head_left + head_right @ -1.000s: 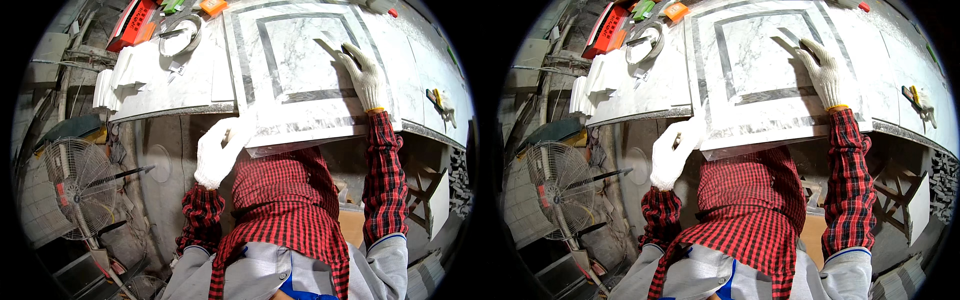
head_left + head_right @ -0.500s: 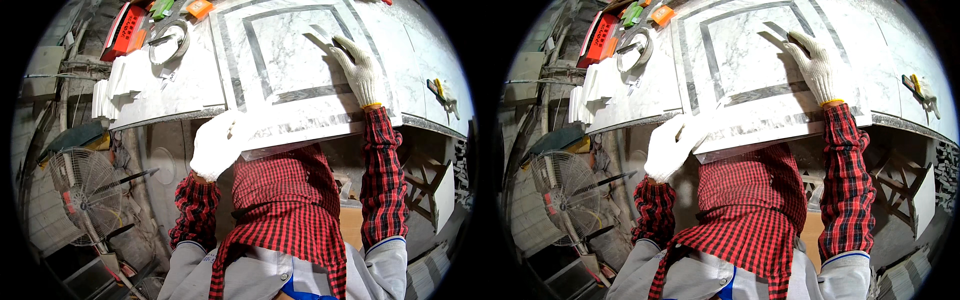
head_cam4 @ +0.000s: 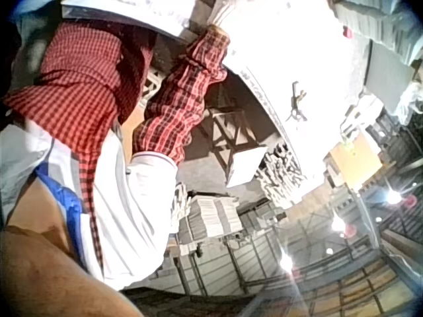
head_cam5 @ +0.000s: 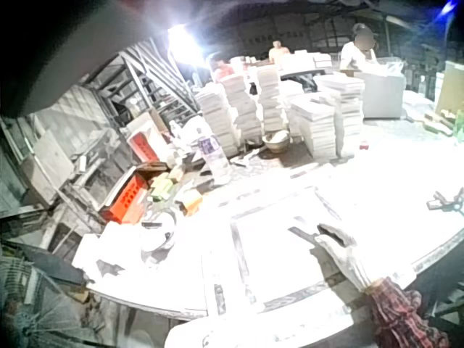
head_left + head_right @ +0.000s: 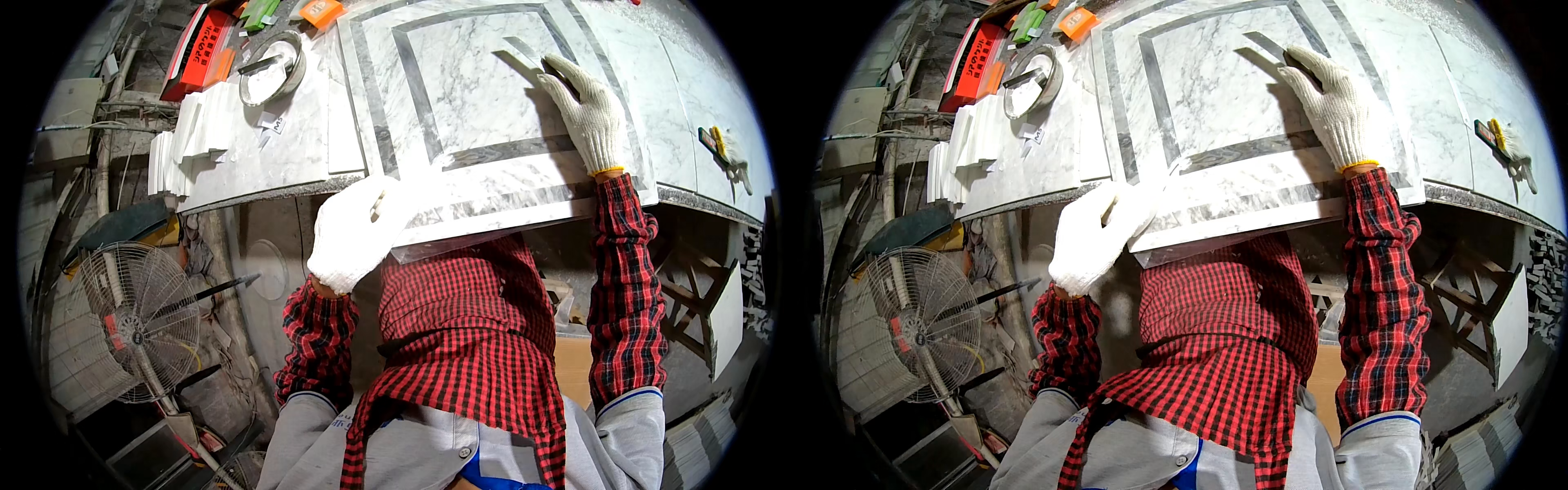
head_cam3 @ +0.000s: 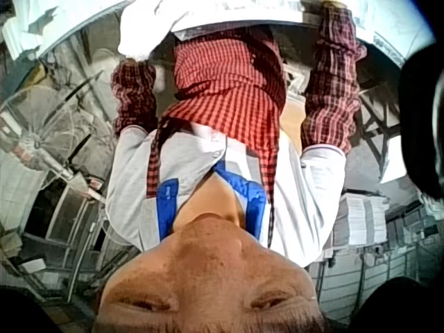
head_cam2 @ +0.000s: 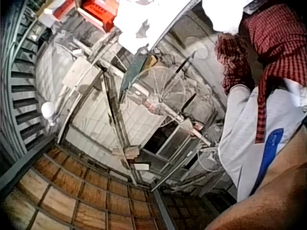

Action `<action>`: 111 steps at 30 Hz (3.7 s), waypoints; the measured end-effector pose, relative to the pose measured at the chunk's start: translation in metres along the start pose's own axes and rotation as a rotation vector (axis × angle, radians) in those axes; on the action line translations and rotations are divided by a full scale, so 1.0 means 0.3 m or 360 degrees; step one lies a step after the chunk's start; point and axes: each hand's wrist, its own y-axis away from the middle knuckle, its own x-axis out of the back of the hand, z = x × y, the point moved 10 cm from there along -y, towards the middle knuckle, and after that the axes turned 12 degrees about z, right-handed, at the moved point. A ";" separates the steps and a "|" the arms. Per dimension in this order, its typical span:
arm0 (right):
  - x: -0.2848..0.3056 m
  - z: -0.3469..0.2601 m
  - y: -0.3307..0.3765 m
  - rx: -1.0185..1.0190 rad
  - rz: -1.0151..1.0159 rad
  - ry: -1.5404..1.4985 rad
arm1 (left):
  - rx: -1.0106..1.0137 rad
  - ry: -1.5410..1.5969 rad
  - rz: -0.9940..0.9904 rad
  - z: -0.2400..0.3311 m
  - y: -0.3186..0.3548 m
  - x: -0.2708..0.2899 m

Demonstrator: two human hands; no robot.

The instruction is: The person applies a white paste to the edges of a square marble-patterned tile using a small metal spatula. They spread the paste along the inner and outer borders, then lift and reposition the tile on the workbench.

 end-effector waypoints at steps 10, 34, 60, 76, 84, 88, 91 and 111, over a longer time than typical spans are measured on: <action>0.002 -0.001 0.000 0.0020 -0.0002 0.0042 | 0.0077 -0.0032 -0.0039 -0.013 -0.003 -0.006; 0.006 -0.009 -0.002 0.0104 0.0039 0.0075 | 0.0067 -0.0005 -0.0015 -0.007 -0.011 -0.005; 0.004 0.014 0.000 0.0103 0.0091 0.0043 | 0.0015 0.0015 -0.0004 -0.010 0.015 0.007; 0.005 0.009 0.001 0.0099 0.0087 0.0065 | 0.0159 -0.0006 -0.0151 -0.022 0.039 0.002; 0.008 0.008 0.001 0.0092 0.0091 0.0062 | 0.0215 0.0251 0.0026 -0.046 0.045 0.025; 0.001 0.014 0.000 0.0024 0.0036 0.0026 | 0.0336 0.0641 0.0252 -0.106 0.045 0.097; 0.006 0.012 0.002 -0.0013 0.0036 0.0017 | 0.0380 0.0786 0.0475 -0.232 0.022 0.170; 0.005 -0.027 -0.007 0.0018 0.0024 -0.0039 | 0.0406 -0.0074 0.1666 -0.739 -0.191 0.496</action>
